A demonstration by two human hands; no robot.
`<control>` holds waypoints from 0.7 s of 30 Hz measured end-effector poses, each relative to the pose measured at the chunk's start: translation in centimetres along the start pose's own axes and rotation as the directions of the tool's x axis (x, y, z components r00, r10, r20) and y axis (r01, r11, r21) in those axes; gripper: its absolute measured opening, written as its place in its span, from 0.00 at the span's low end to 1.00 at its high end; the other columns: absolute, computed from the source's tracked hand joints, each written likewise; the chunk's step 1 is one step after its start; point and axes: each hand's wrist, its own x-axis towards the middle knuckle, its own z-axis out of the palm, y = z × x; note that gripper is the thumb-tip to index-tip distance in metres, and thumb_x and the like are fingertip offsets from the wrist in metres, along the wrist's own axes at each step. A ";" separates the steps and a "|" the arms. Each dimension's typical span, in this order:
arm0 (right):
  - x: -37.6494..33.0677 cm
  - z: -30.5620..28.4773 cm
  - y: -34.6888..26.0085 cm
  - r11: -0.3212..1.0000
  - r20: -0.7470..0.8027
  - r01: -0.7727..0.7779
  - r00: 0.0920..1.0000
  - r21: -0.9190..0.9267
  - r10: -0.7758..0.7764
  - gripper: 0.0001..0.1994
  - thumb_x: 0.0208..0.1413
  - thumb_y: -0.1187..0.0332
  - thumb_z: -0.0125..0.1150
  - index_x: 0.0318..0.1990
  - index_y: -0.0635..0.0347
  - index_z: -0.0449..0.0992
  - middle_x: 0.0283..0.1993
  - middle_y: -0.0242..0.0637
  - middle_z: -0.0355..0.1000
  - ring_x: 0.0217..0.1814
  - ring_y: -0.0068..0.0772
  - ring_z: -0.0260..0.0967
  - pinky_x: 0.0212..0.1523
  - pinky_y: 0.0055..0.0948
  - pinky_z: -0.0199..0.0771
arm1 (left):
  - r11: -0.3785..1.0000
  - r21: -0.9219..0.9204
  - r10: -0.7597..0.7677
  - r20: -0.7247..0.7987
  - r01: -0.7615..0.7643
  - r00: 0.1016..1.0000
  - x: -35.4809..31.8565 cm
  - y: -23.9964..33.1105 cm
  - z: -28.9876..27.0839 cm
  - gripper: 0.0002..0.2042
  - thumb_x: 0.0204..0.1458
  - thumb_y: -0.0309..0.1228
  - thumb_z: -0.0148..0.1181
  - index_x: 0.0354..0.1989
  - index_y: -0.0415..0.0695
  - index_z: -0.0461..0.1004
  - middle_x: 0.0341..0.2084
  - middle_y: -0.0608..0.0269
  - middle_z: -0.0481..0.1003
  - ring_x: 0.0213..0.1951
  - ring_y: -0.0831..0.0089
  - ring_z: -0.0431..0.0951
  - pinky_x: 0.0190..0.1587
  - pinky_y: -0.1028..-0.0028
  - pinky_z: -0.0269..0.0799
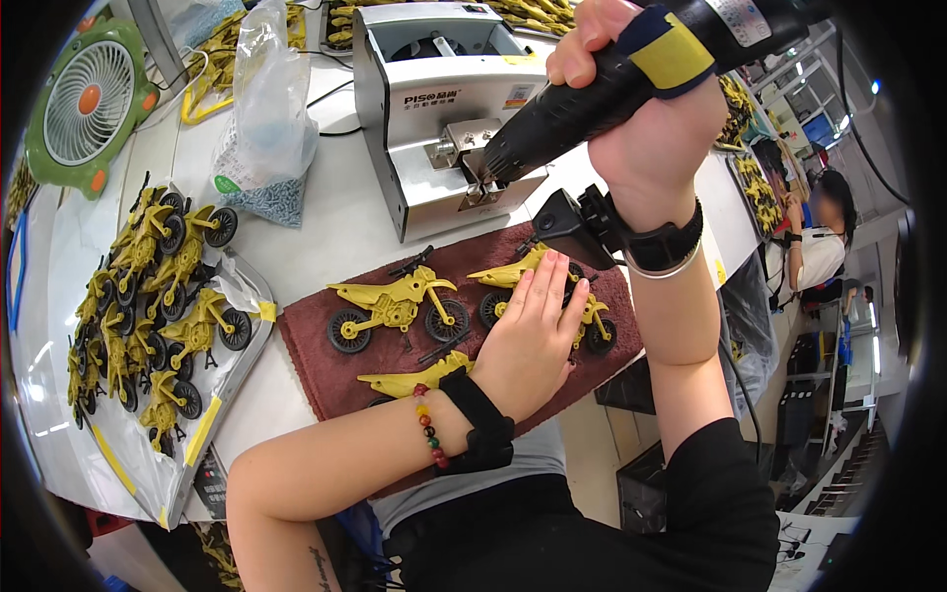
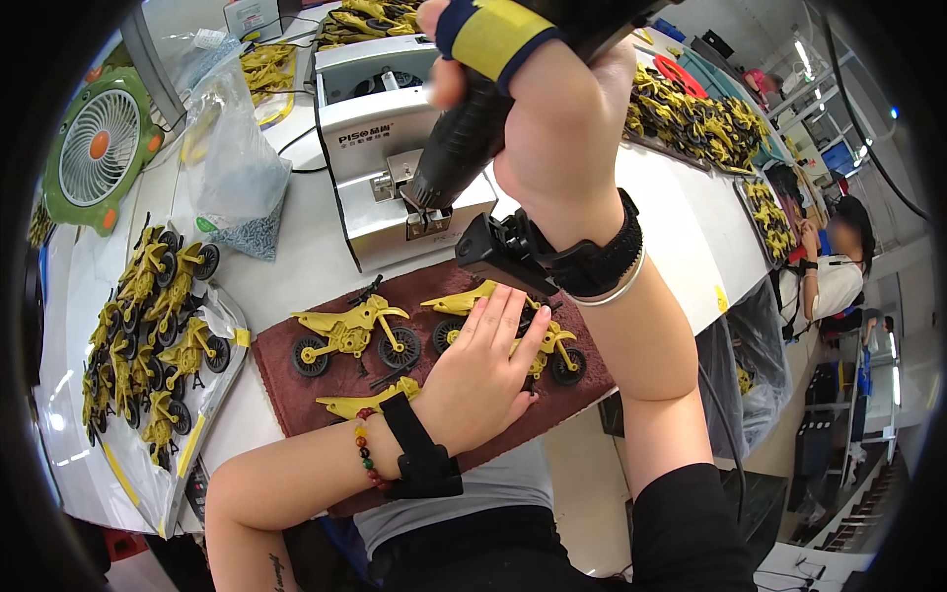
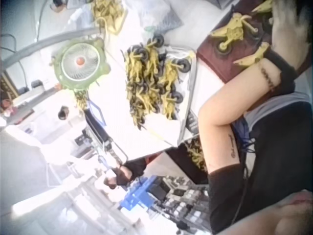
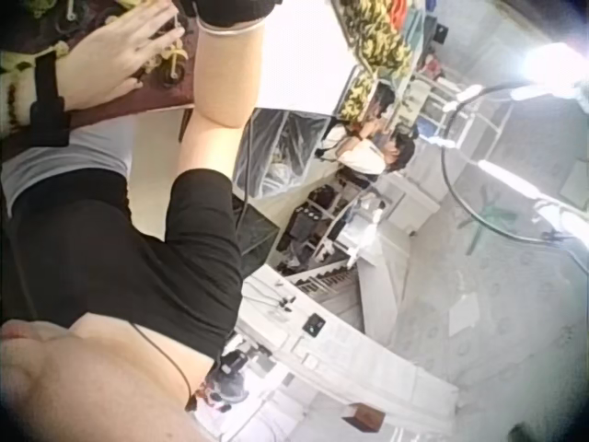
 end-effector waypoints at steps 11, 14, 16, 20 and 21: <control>-2.6 0.8 -2.7 0.969 0.204 -0.186 0.954 -0.165 0.218 0.10 0.50 0.67 0.53 0.38 0.60 0.64 0.26 0.33 0.61 0.21 0.25 0.60 0.30 0.30 0.63 | 1.000 -0.004 -0.029 0.084 0.029 0.996 -0.2 0.0 0.1 0.32 0.42 0.41 0.57 0.56 0.34 0.61 0.57 0.39 0.58 0.62 0.48 0.53 0.65 0.60 0.46; -4.4 1.0 -3.5 0.934 0.180 -0.292 0.927 -0.205 0.329 0.13 0.46 0.68 0.58 0.38 0.59 0.63 0.26 0.33 0.62 0.20 0.25 0.61 0.28 0.29 0.62 | 0.999 0.049 -0.002 -0.077 0.006 0.997 -0.2 -0.1 0.7 0.34 0.39 0.39 0.60 0.55 0.32 0.61 0.53 0.40 0.61 0.58 0.50 0.58 0.62 0.59 0.50; -5.7 1.1 -3.5 0.936 0.050 -0.318 0.943 -0.151 0.329 0.14 0.42 0.74 0.62 0.36 0.62 0.65 0.24 0.34 0.64 0.19 0.25 0.63 0.24 0.24 0.65 | 0.997 -0.069 -0.033 -0.056 0.029 0.998 0.0 0.0 0.7 0.34 0.38 0.37 0.61 0.55 0.32 0.61 0.53 0.41 0.60 0.58 0.50 0.58 0.62 0.59 0.51; -6.5 0.6 -2.6 0.960 -0.008 -0.271 0.962 -0.062 0.271 0.14 0.39 0.79 0.65 0.35 0.65 0.68 0.25 0.35 0.67 0.20 0.23 0.65 0.21 0.20 0.67 | 0.982 -0.172 -0.085 -0.050 0.075 0.995 -0.1 0.1 0.5 0.34 0.35 0.33 0.63 0.54 0.32 0.62 0.56 0.43 0.57 0.59 0.52 0.57 0.62 0.60 0.52; -6.4 0.5 -2.6 0.965 -0.005 -0.258 0.966 -0.042 0.258 0.14 0.39 0.80 0.65 0.35 0.65 0.68 0.25 0.35 0.67 0.20 0.23 0.65 0.21 0.20 0.67 | 0.987 -0.141 -0.084 -0.069 0.074 0.994 0.0 0.2 0.5 0.34 0.36 0.34 0.63 0.54 0.32 0.62 0.56 0.43 0.57 0.59 0.52 0.56 0.62 0.60 0.52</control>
